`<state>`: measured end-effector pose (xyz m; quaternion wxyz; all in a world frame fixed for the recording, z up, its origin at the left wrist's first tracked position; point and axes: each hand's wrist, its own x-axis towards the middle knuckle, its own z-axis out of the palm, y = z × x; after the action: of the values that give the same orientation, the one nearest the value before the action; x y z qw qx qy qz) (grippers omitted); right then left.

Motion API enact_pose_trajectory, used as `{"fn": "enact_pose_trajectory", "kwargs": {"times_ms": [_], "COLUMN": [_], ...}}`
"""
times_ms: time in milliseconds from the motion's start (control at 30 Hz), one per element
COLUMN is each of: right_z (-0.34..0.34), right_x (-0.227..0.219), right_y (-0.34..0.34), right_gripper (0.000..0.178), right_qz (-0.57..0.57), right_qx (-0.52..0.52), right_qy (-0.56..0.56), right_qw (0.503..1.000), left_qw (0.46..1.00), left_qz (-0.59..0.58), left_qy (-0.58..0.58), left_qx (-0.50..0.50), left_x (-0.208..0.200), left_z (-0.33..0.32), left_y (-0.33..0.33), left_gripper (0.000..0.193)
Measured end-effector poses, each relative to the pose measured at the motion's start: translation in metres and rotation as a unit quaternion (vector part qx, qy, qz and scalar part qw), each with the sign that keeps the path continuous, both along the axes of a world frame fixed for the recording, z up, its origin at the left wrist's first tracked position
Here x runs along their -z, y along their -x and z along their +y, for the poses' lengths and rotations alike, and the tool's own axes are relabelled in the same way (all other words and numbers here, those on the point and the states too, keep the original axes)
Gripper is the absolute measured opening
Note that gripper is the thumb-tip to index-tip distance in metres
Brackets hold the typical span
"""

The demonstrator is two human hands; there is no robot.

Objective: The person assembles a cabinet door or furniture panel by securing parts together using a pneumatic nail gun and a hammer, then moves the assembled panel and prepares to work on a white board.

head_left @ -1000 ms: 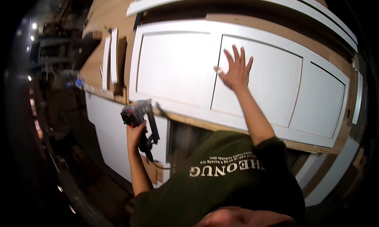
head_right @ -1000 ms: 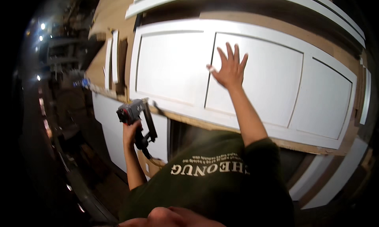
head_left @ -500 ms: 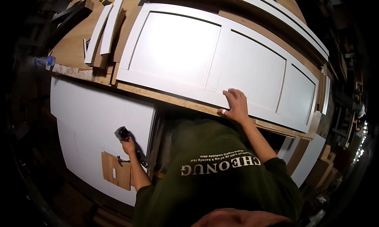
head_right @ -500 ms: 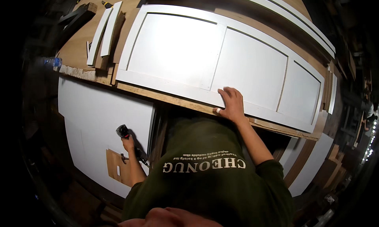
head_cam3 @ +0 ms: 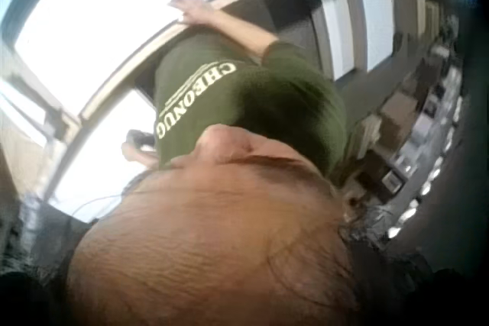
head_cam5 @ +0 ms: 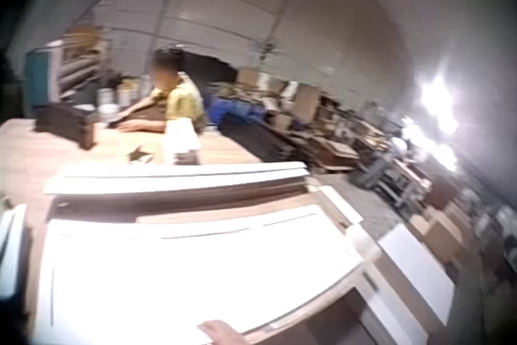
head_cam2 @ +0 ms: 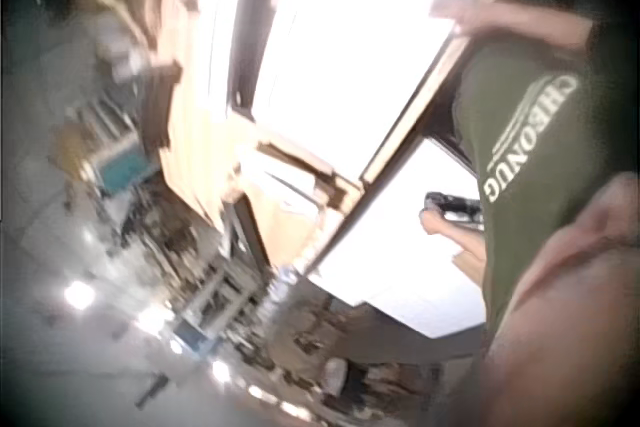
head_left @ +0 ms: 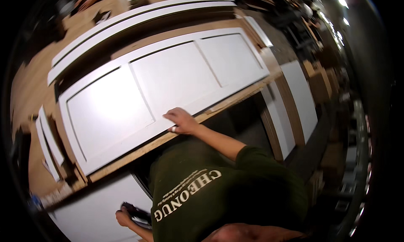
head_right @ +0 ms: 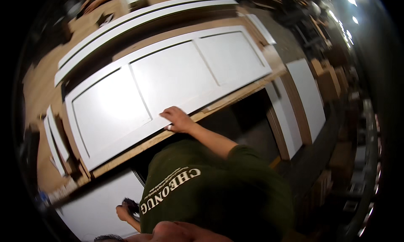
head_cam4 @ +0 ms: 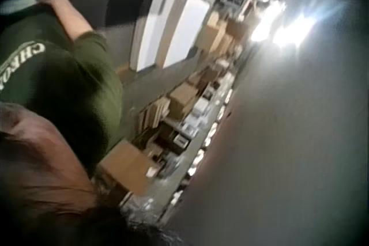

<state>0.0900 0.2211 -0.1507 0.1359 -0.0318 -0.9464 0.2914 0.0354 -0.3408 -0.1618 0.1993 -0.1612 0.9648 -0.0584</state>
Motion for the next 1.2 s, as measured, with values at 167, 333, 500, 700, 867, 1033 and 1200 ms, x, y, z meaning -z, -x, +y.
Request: {"fn": "enact_pose_trajectory", "kwargs": {"times_ms": [167,333,500,700,867,1033,1200], "right_z": [-0.011,0.003,0.032,0.048,0.052,0.051,0.053], "right_x": [-0.002,-0.017,-0.012,-0.012,-0.021,-0.019,-0.014], "right_y": [0.008,-0.013,-0.042,-0.029,-0.023,-0.028,-0.02], "right_gripper": [0.067,0.068,0.07,0.063,0.063,0.069,0.065], "right_qz": [-0.003,-0.05,-0.007,-0.015,-0.074,-0.064,-0.022], "right_qx": [0.017,0.066,0.097,0.035,0.012,0.029,0.011], "right_qy": [-0.021,-0.058,-0.073,-0.084,-0.111,-0.097,-0.099], "right_qw": [1.0,0.995,0.993,0.996,0.991,0.993,0.995], "left_qw": [0.862,0.756,0.71,0.726,0.732,0.731,0.725], "left_qz": [0.271,0.188,0.205,0.197,0.191,0.213,0.236], "left_qy": [-0.303,-0.355,-0.376,-0.342,-0.318,-0.296,-0.307], "left_qx": [0.303,0.517,0.559,0.564,0.572,0.577,0.57], "left_x": [-0.053,-0.05,-0.002,-0.003,-0.004,0.005,0.012], "left_z": [0.153,0.278,0.282,0.282,0.281,0.28,0.275], "left_y": [0.076,0.101,0.108,0.105,0.102,0.099,0.101], "left_gripper": [0.033,0.079,0.067,0.061,0.068,0.065,0.067]}}
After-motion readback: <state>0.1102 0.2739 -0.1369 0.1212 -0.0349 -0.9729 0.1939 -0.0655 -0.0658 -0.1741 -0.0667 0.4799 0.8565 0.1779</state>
